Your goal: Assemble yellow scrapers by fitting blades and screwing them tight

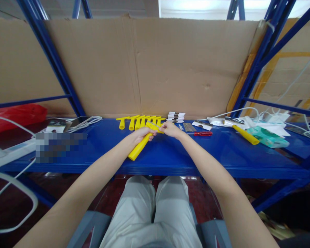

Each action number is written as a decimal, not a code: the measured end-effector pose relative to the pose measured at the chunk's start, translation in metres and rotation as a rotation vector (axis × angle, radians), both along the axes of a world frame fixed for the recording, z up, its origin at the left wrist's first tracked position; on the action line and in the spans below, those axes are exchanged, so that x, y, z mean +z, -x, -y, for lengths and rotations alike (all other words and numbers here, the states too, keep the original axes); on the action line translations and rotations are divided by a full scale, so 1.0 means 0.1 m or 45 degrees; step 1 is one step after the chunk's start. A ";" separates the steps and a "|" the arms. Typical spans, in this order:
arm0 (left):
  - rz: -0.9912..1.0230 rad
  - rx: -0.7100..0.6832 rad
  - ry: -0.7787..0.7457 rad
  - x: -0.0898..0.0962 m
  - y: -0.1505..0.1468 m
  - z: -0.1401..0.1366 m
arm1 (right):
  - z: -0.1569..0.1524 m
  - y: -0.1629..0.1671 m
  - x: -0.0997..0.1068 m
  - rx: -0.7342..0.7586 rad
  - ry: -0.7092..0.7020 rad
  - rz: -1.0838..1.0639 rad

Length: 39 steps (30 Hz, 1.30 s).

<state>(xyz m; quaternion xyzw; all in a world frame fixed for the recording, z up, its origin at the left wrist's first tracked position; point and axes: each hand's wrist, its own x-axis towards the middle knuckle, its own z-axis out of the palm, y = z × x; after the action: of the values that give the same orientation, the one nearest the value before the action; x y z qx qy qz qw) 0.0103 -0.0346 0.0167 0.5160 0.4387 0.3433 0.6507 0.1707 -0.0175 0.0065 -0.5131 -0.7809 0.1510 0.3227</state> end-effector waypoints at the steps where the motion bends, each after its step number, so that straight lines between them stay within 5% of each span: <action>1: 0.004 0.006 -0.011 0.00 0.00 0.00 | 0.01 0.01 0.01 -0.019 0.019 0.002; 22: 0.048 0.024 -0.079 -0.04 0.03 -0.03 | 0.09 0.12 0.00 -0.143 0.159 -0.308; 39: 0.047 0.001 -0.068 -0.02 0.04 -0.02 | 0.00 0.08 -0.03 -0.126 -0.038 -0.029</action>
<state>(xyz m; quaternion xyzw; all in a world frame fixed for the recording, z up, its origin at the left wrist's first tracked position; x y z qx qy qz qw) 0.0067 -0.0326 0.0144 0.5265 0.4178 0.3645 0.6445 0.1627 -0.0176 0.0039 -0.5445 -0.7530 0.1292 0.3463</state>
